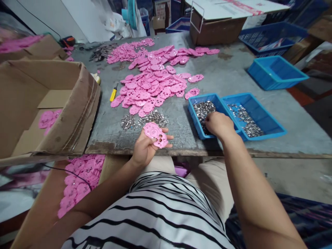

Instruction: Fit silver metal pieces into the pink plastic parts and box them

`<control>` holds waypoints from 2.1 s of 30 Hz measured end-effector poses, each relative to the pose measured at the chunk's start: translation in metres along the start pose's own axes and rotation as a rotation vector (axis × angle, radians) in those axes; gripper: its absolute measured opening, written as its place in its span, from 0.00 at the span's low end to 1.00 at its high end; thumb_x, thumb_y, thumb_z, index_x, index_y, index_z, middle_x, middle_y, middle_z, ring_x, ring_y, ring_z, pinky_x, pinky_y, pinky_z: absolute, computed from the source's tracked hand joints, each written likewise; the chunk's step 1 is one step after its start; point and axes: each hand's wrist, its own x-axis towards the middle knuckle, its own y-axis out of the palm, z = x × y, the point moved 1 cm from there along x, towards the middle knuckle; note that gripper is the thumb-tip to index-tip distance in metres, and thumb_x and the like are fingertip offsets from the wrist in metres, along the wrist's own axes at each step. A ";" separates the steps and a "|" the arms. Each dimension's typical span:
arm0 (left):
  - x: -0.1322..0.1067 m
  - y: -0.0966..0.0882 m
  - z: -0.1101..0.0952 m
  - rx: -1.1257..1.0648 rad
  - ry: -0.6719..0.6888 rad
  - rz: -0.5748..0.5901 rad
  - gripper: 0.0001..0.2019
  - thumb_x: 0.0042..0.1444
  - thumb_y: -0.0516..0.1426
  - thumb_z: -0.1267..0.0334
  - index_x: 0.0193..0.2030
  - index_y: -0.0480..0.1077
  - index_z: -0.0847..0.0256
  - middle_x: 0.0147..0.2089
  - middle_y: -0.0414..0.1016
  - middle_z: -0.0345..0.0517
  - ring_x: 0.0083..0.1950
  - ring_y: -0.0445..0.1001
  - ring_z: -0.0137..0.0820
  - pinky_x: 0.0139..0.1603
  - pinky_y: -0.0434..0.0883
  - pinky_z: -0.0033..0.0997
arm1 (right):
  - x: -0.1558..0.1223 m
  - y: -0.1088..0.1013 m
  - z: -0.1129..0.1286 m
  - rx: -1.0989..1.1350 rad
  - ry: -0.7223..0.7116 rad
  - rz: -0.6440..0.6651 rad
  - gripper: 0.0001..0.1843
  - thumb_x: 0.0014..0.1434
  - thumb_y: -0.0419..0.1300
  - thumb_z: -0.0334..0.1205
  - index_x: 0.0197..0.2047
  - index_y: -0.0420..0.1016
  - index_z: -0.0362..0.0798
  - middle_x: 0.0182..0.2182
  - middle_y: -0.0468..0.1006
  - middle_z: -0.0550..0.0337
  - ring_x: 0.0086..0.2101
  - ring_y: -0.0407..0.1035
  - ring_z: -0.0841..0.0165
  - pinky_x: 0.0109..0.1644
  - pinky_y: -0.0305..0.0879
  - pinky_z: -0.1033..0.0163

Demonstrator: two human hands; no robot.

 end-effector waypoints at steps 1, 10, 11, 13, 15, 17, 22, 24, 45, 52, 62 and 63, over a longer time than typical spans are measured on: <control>0.001 -0.001 0.001 -0.012 -0.012 -0.002 0.25 0.43 0.54 0.72 0.50 0.56 0.56 0.44 0.77 0.48 0.48 0.77 0.45 0.43 0.75 0.53 | -0.001 0.000 -0.001 0.015 0.011 -0.014 0.15 0.63 0.51 0.40 0.46 0.76 0.44 0.46 0.77 0.42 0.44 0.71 0.55 0.35 0.56 0.61; 0.004 -0.006 0.005 0.039 -0.098 0.025 0.16 0.45 0.53 0.71 0.43 0.59 0.61 0.38 0.78 0.50 0.37 0.79 0.42 0.26 0.72 0.33 | -0.006 0.000 -0.004 0.143 0.096 -0.126 0.14 0.63 0.54 0.38 0.46 0.77 0.43 0.46 0.78 0.44 0.47 0.70 0.55 0.38 0.56 0.62; 0.004 -0.006 0.005 0.044 -0.100 0.022 0.16 0.45 0.53 0.70 0.43 0.59 0.61 0.38 0.78 0.51 0.37 0.79 0.42 0.26 0.72 0.33 | -0.007 0.000 -0.004 0.161 0.108 -0.145 0.13 0.62 0.55 0.38 0.45 0.77 0.43 0.46 0.78 0.44 0.47 0.70 0.55 0.38 0.56 0.62; 0.004 -0.006 0.005 0.051 -0.100 0.012 0.16 0.45 0.53 0.70 0.43 0.59 0.61 0.38 0.79 0.50 0.36 0.79 0.42 0.26 0.72 0.32 | -0.008 -0.001 -0.005 0.201 0.117 -0.178 0.12 0.60 0.57 0.38 0.44 0.78 0.43 0.44 0.79 0.44 0.46 0.70 0.56 0.38 0.57 0.62; 0.003 -0.006 0.005 0.054 -0.100 -0.002 0.16 0.45 0.54 0.70 0.43 0.59 0.61 0.38 0.79 0.49 0.36 0.79 0.40 0.25 0.71 0.32 | -0.009 -0.001 -0.005 0.237 0.109 -0.198 0.11 0.59 0.57 0.38 0.42 0.78 0.43 0.42 0.79 0.43 0.44 0.71 0.56 0.38 0.57 0.62; 0.003 -0.007 0.005 0.054 -0.100 -0.013 0.15 0.45 0.54 0.70 0.42 0.59 0.60 0.37 0.79 0.48 0.35 0.79 0.40 0.25 0.72 0.32 | -0.008 0.000 -0.006 0.263 0.103 -0.213 0.10 0.59 0.57 0.36 0.39 0.77 0.42 0.41 0.79 0.43 0.42 0.71 0.57 0.38 0.57 0.62; 0.003 -0.008 0.007 0.051 -0.095 -0.018 0.16 0.45 0.53 0.71 0.43 0.59 0.61 0.37 0.79 0.48 0.34 0.79 0.39 0.25 0.72 0.32 | -0.006 0.002 -0.010 0.343 0.098 -0.269 0.05 0.57 0.58 0.33 0.35 0.75 0.43 0.38 0.79 0.46 0.38 0.70 0.61 0.37 0.56 0.63; 0.003 -0.008 0.007 0.049 -0.104 -0.018 0.16 0.45 0.53 0.71 0.43 0.59 0.61 0.37 0.79 0.48 0.34 0.79 0.39 0.25 0.72 0.32 | -0.006 0.003 -0.011 0.416 0.083 -0.284 0.02 0.56 0.60 0.33 0.33 0.74 0.45 0.36 0.79 0.49 0.35 0.69 0.64 0.36 0.56 0.64; 0.004 0.012 0.006 0.123 -0.098 -0.008 0.18 0.44 0.61 0.66 0.41 0.60 0.60 0.34 0.75 0.42 0.31 0.77 0.33 0.22 0.70 0.27 | -0.048 0.014 0.022 1.420 -0.370 -0.174 0.12 0.43 0.67 0.46 0.24 0.72 0.47 0.27 0.74 0.60 0.21 0.55 0.75 0.24 0.52 0.66; 0.003 0.028 0.005 0.109 -0.099 -0.016 0.19 0.44 0.64 0.60 0.39 0.62 0.61 0.31 0.73 0.40 0.27 0.75 0.30 0.18 0.68 0.23 | -0.057 0.029 0.049 1.456 -0.595 -0.011 0.17 0.47 0.68 0.56 0.24 0.75 0.50 0.27 0.75 0.59 0.30 0.68 0.67 0.35 0.65 0.61; 0.006 0.024 0.000 0.012 -0.317 -0.027 0.14 0.40 0.63 0.68 0.34 0.65 0.63 0.26 0.69 0.38 0.24 0.72 0.27 0.15 0.64 0.22 | -0.056 0.030 0.050 1.352 -0.728 -0.073 0.17 0.49 0.67 0.55 0.25 0.76 0.50 0.32 0.75 0.57 0.36 0.70 0.65 0.44 0.67 0.57; 0.006 0.024 0.000 0.021 -0.304 -0.045 0.14 0.39 0.63 0.69 0.34 0.64 0.63 0.26 0.69 0.38 0.24 0.72 0.27 0.15 0.63 0.22 | -0.057 0.031 0.051 1.367 -0.719 -0.057 0.17 0.48 0.67 0.55 0.25 0.76 0.50 0.32 0.76 0.57 0.36 0.70 0.65 0.44 0.67 0.57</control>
